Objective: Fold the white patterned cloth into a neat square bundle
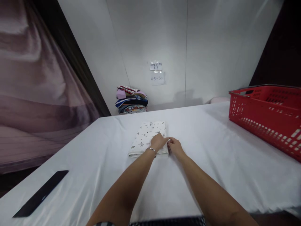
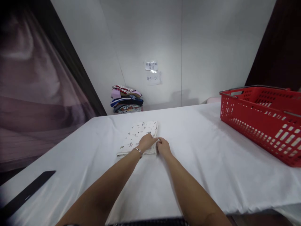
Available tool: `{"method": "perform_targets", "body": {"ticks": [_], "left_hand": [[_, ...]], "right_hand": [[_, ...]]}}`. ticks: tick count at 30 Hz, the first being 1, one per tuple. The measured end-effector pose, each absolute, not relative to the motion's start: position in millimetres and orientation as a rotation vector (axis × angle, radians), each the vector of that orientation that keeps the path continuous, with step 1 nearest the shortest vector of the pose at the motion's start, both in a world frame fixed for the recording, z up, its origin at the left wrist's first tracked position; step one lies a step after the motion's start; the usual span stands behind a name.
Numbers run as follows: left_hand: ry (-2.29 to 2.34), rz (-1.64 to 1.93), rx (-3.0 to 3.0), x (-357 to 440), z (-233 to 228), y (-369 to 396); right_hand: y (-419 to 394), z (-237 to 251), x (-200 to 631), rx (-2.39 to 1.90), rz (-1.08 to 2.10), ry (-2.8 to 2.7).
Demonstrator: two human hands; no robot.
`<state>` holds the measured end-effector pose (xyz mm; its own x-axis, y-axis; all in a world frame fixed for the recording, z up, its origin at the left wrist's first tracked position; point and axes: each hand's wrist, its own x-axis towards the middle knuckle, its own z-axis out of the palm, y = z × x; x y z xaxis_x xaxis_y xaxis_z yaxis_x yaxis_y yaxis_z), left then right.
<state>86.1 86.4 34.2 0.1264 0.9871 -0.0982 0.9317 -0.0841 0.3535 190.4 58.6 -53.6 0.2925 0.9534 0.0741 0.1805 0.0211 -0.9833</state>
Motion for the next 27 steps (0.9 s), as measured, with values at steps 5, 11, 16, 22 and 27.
{"method": "perform_targets", "body": {"ticks": [5, 11, 16, 22, 27], "left_hand": [[1.880, 0.169, 2.041, 90.6, 35.0, 93.4], [1.844, 0.199, 2.016, 85.4, 35.8, 95.2], [1.764, 0.248, 1.991, 79.3, 31.8, 94.4], [1.799, 0.320, 1.988, 82.5, 33.3, 104.9], [1.888, 0.387, 2.026, 96.5, 36.8, 129.6]], "right_hand": [[55.5, -47.1, 191.2, -1.462, 0.914, -1.095], [49.5, -38.2, 188.9, -1.461, 0.990, -1.075], [44.4, -29.1, 184.5, -1.450, 1.069, -1.079], [46.3, -33.6, 183.1, -1.453, 1.073, -1.104], [50.2, -41.7, 183.7, -1.474, 1.000, -1.183]]}}
